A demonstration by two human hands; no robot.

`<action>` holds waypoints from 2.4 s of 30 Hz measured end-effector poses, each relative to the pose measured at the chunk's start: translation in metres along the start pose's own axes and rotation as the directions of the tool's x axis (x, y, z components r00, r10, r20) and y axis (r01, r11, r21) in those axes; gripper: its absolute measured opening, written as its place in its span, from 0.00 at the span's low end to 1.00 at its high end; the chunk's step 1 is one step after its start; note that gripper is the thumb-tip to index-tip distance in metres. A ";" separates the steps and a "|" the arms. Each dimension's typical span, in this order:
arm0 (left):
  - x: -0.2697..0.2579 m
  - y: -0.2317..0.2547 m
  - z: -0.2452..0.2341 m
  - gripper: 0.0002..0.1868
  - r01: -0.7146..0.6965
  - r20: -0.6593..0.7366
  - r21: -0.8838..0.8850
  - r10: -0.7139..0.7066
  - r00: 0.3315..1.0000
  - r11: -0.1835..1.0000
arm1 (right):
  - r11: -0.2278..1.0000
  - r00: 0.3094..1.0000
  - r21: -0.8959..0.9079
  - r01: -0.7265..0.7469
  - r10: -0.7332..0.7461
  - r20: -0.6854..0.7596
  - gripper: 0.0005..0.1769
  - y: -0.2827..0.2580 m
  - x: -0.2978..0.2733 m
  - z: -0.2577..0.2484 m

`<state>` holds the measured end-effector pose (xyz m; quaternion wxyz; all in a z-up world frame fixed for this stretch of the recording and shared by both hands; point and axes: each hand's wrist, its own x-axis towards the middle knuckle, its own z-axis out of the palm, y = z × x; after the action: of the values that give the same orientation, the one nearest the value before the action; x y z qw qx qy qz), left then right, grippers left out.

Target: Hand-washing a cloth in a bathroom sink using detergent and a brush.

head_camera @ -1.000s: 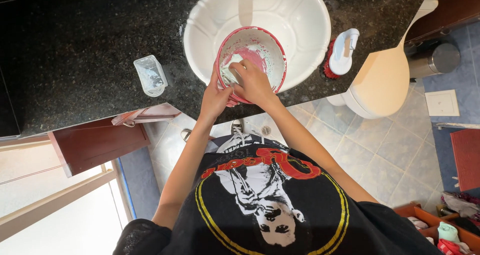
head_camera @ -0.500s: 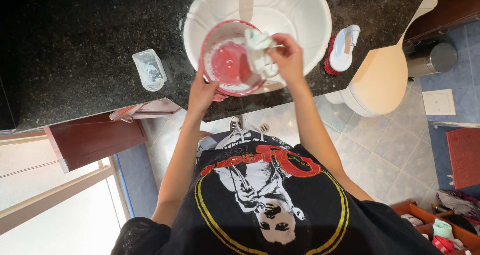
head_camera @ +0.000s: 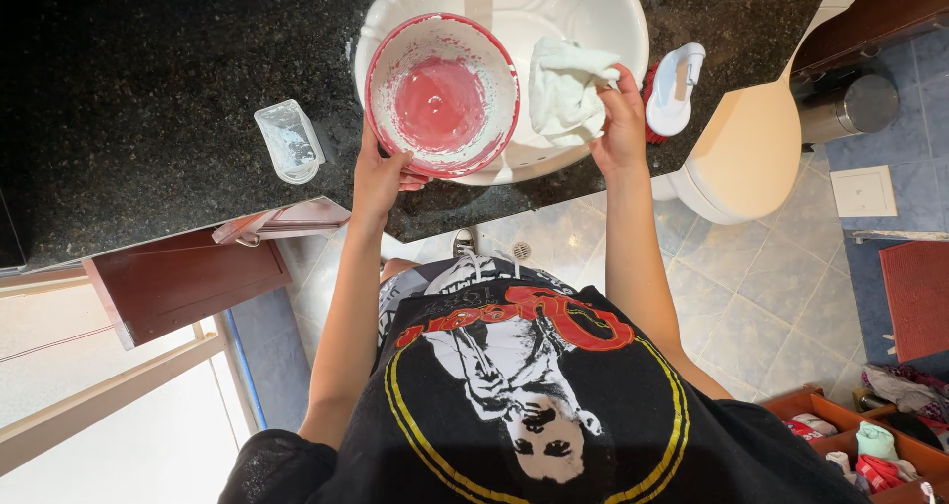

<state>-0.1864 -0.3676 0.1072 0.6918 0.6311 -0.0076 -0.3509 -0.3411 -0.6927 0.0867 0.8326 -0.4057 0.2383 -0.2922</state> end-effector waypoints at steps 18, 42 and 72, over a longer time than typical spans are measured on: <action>-0.006 -0.008 -0.017 0.42 0.124 0.078 -0.130 -0.115 0.990 0.984 | 0.078 0.737 -0.842 0.534 -0.532 0.418 0.16 -0.064 0.064 -0.026; -0.049 0.017 0.003 0.48 0.001 -0.041 0.053 0.001 0.999 0.999 | 0.661 0.906 -0.749 0.044 0.289 0.308 0.22 0.036 0.008 0.017; -0.080 0.035 -0.112 0.40 -0.180 -0.055 0.132 0.188 0.981 0.975 | 0.639 0.979 -0.767 0.047 0.121 0.161 0.18 0.080 -0.098 0.148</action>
<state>-0.1791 -0.2327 0.1500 0.6797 0.6816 -0.0651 -0.2629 -0.2938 -0.5069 0.1193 0.6069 -0.7424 0.2640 -0.1044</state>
